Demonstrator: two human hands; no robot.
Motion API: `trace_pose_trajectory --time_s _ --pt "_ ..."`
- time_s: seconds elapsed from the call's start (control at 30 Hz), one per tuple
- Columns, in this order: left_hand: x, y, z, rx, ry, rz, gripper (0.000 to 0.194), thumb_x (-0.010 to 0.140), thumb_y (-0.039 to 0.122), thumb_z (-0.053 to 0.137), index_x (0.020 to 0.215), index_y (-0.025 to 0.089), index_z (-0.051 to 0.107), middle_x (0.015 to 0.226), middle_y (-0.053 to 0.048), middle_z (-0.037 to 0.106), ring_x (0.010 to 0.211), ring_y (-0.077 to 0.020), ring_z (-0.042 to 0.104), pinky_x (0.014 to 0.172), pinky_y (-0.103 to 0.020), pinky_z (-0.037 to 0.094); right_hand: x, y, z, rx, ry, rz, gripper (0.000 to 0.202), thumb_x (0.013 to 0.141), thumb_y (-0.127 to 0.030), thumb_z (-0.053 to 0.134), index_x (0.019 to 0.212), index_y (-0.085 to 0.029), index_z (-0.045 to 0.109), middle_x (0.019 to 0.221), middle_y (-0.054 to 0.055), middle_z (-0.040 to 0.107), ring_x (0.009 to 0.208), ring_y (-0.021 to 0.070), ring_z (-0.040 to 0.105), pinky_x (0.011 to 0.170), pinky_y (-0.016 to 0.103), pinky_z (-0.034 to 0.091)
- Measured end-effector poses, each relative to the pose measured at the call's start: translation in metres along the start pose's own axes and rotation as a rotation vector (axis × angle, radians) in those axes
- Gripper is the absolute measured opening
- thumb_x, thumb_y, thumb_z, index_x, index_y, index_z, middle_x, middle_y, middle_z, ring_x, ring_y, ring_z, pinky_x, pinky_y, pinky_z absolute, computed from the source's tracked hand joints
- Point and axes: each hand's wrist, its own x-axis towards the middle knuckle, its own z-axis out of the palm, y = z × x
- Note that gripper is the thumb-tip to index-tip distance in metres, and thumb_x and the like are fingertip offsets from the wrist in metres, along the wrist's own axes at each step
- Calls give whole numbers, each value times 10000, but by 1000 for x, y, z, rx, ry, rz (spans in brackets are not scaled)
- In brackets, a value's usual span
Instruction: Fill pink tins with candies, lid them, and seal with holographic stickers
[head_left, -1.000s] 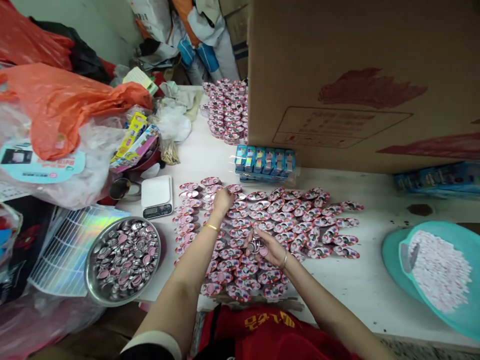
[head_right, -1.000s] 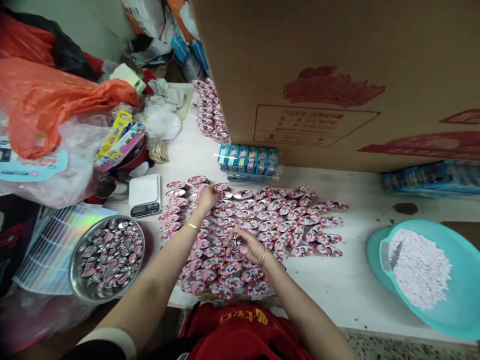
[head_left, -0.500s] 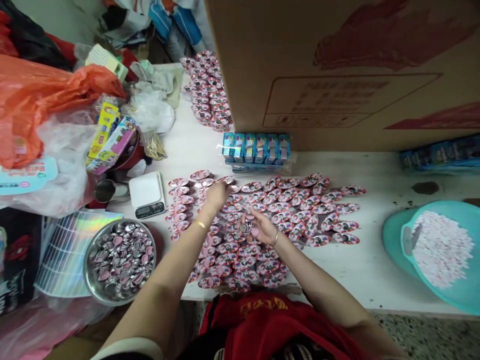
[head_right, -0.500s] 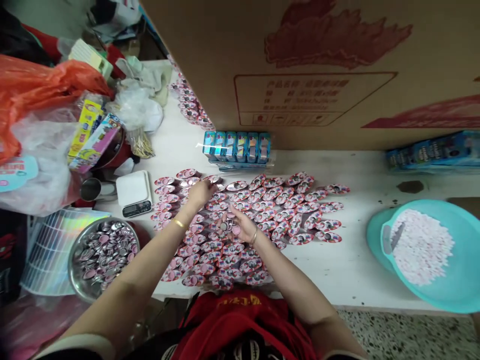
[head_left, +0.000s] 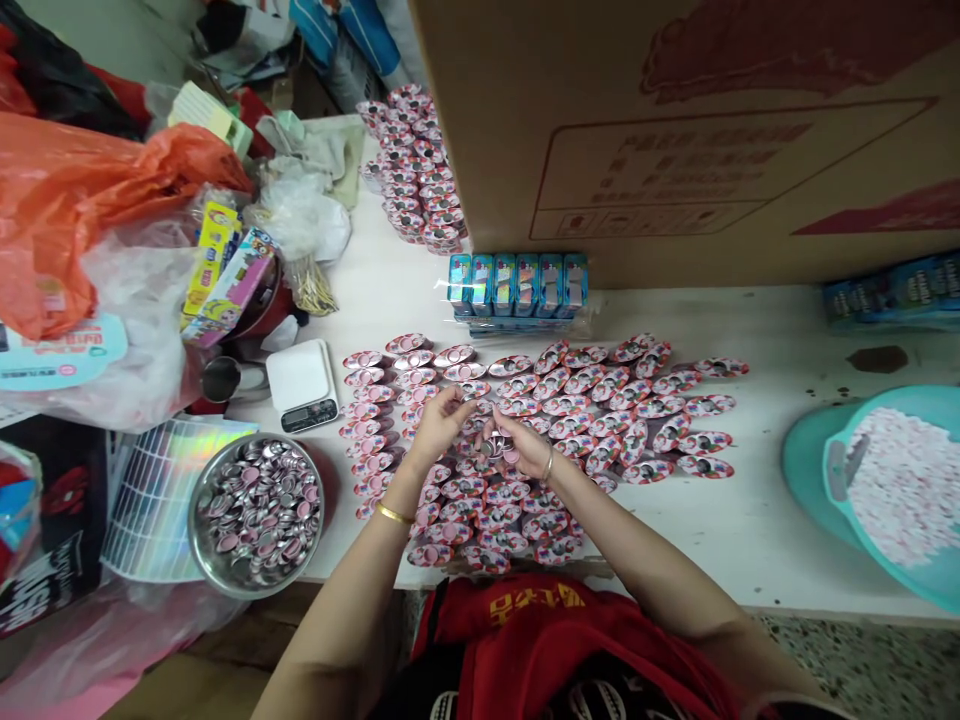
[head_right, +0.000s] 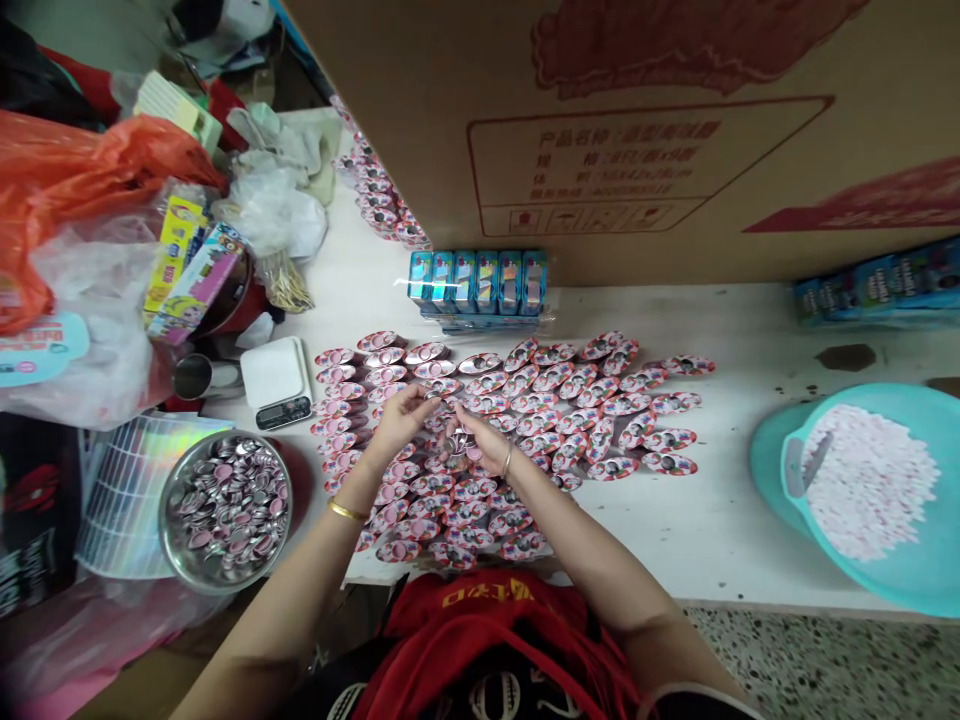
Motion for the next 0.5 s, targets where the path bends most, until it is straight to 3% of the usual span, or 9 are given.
trace_pose_trajectory --time_s 0.13,0.33,0.43,0.5 --pt "0 3 -10 -90 -26 -14 371 710 487 713 744 177 512 599 56 494 542 -73 472 524 -190 374 -1 -3 -2 -88 31 -50 458 861 -634 496 835 -184 574 801 51 686 578 129 644 356 170 442" --pt "-29 11 -39 -156 133 -22 360 720 452 724 882 189 540 748 20 602 658 -110 611 617 -217 474 -4 -2 10 -140 33 -62 440 834 -622 550 801 -185 594 790 52 682 566 140 635 350 186 435" --pt "-72 0 -69 -120 193 -86 352 742 432 703 960 192 566 739 18 609 629 -105 604 581 -202 452 -7 5 21 -170 -13 -15 444 835 -621 551 790 -181 599 774 54 679 560 141 625 345 191 436" --pt "-124 -17 -95 -59 165 -216 352 758 436 673 991 184 591 708 9 619 605 -112 598 574 -210 450 -11 13 28 -198 -48 31 448 842 -619 541 793 -178 601 766 56 679 551 137 617 351 193 444"
